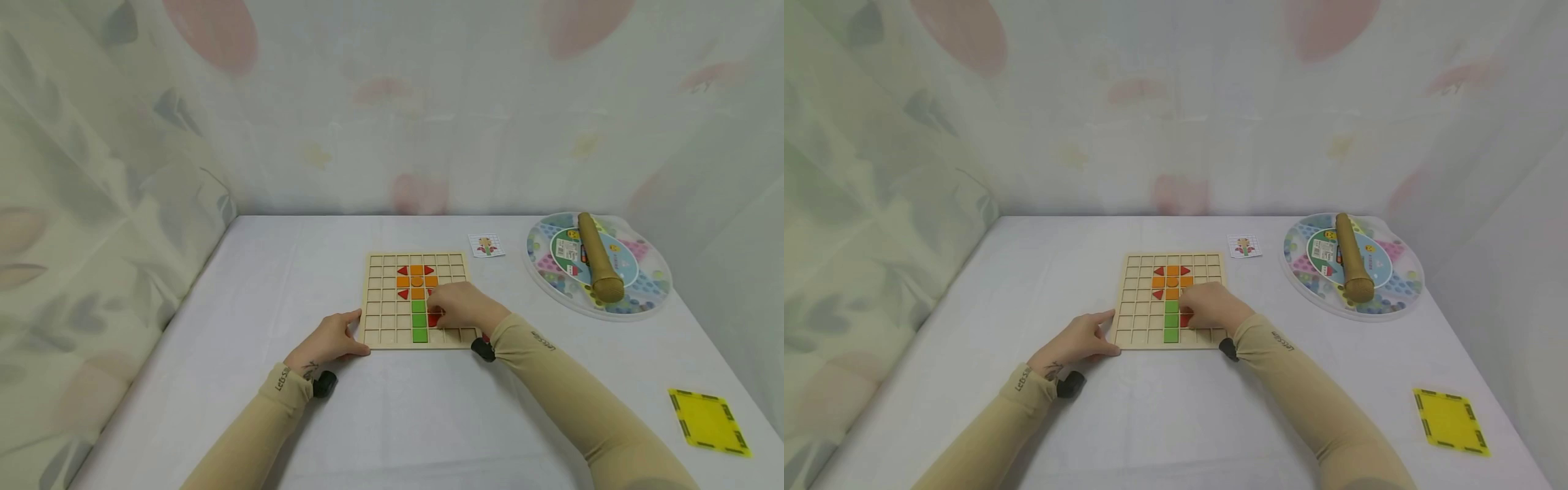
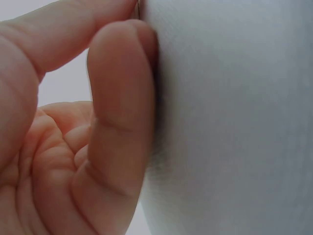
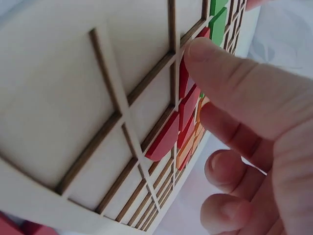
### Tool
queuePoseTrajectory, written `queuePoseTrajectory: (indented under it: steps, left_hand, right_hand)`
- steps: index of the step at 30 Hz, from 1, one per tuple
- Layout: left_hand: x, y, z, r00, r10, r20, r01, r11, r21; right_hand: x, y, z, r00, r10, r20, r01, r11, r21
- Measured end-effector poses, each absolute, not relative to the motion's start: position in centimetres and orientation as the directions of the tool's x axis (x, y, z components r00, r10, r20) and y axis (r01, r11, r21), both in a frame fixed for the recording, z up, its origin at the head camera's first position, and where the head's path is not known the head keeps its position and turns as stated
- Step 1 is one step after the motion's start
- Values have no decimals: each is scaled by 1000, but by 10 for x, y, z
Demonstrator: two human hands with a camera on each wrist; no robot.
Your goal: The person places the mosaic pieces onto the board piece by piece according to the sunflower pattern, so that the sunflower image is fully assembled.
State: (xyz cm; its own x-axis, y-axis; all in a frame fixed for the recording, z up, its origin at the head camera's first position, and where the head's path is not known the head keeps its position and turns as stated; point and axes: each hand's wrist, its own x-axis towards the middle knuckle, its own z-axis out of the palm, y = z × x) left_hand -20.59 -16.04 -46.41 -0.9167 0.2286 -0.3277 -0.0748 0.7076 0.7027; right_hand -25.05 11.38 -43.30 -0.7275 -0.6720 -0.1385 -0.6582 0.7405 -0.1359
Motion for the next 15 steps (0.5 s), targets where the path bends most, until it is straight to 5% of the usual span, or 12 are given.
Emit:
queuePoseTrajectory:
  steps: [15]
  left_hand:
    - [-205,-161,-462,-914,236,-330,-68,713,698]
  right_hand:
    - [-251,122,-426,-798,-597,-88,-582,800,-145]
